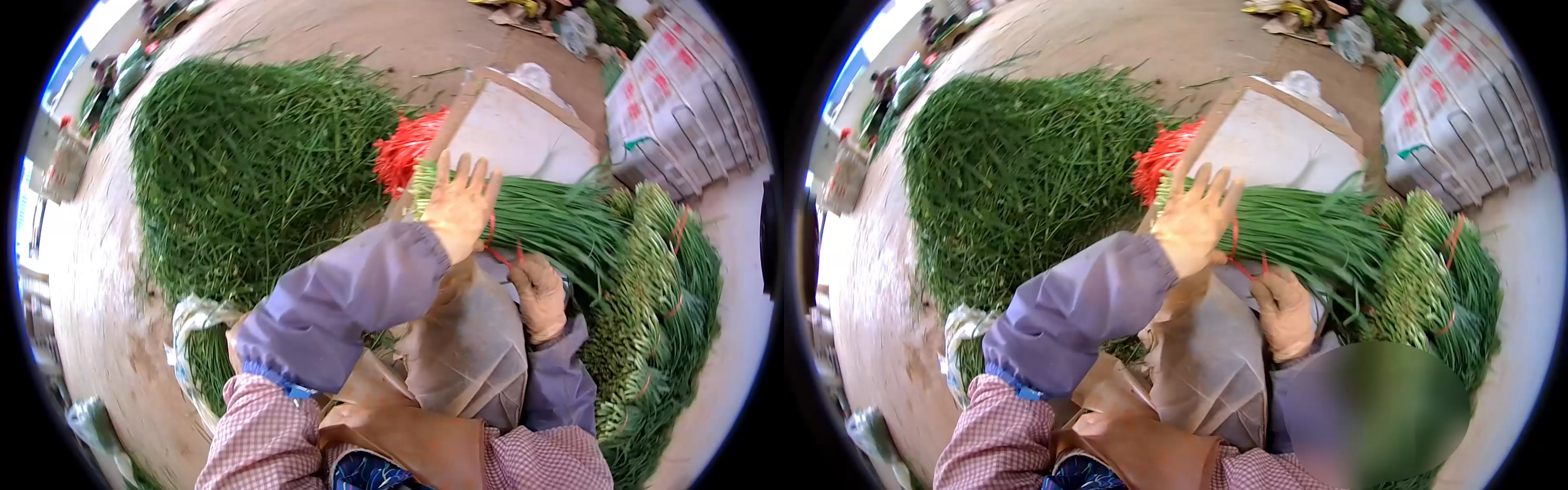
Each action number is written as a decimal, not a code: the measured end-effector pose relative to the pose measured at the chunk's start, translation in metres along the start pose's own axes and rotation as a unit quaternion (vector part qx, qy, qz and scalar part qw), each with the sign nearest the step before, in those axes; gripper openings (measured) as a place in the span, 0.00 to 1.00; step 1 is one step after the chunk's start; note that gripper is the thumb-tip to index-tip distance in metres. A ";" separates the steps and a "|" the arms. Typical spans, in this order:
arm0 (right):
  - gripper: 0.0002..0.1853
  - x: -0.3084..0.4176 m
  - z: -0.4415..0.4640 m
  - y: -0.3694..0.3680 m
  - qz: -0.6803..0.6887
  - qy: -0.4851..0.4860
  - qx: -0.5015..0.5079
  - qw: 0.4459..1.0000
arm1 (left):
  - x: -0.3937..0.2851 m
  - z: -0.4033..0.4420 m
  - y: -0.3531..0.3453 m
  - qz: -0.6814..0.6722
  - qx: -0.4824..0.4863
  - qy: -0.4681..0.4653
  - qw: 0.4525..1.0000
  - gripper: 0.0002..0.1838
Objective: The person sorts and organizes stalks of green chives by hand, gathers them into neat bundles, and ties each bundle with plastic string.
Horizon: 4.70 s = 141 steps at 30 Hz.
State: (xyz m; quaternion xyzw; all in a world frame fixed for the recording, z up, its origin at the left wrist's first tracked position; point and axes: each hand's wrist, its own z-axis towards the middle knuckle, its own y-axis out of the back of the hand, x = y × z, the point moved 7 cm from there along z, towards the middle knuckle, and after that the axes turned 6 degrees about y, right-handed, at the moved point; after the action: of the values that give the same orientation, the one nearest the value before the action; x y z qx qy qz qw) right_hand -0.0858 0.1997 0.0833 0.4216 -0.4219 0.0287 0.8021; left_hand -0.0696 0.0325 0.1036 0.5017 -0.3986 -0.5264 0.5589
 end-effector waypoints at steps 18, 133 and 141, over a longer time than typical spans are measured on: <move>0.14 -0.043 -0.001 -0.092 0.581 -0.190 -0.001 0.792 | 0.009 0.058 -0.033 -0.021 0.083 0.010 0.996 0.45; 0.12 0.207 -0.120 -0.223 0.323 -0.101 0.526 0.780 | 0.131 -0.522 0.075 -0.631 0.163 0.454 0.607 0.45; 0.09 0.219 -0.116 -0.207 0.522 -0.185 0.456 0.696 | 0.133 -0.526 0.077 -0.621 0.155 0.460 0.615 0.46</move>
State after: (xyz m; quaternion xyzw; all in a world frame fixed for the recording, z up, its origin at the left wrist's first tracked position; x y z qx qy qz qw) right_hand 0.2135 0.0802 0.0686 0.4443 -0.6495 0.5533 0.2730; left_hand 0.4745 -0.0286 0.0738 0.8849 0.2418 -0.3788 0.1225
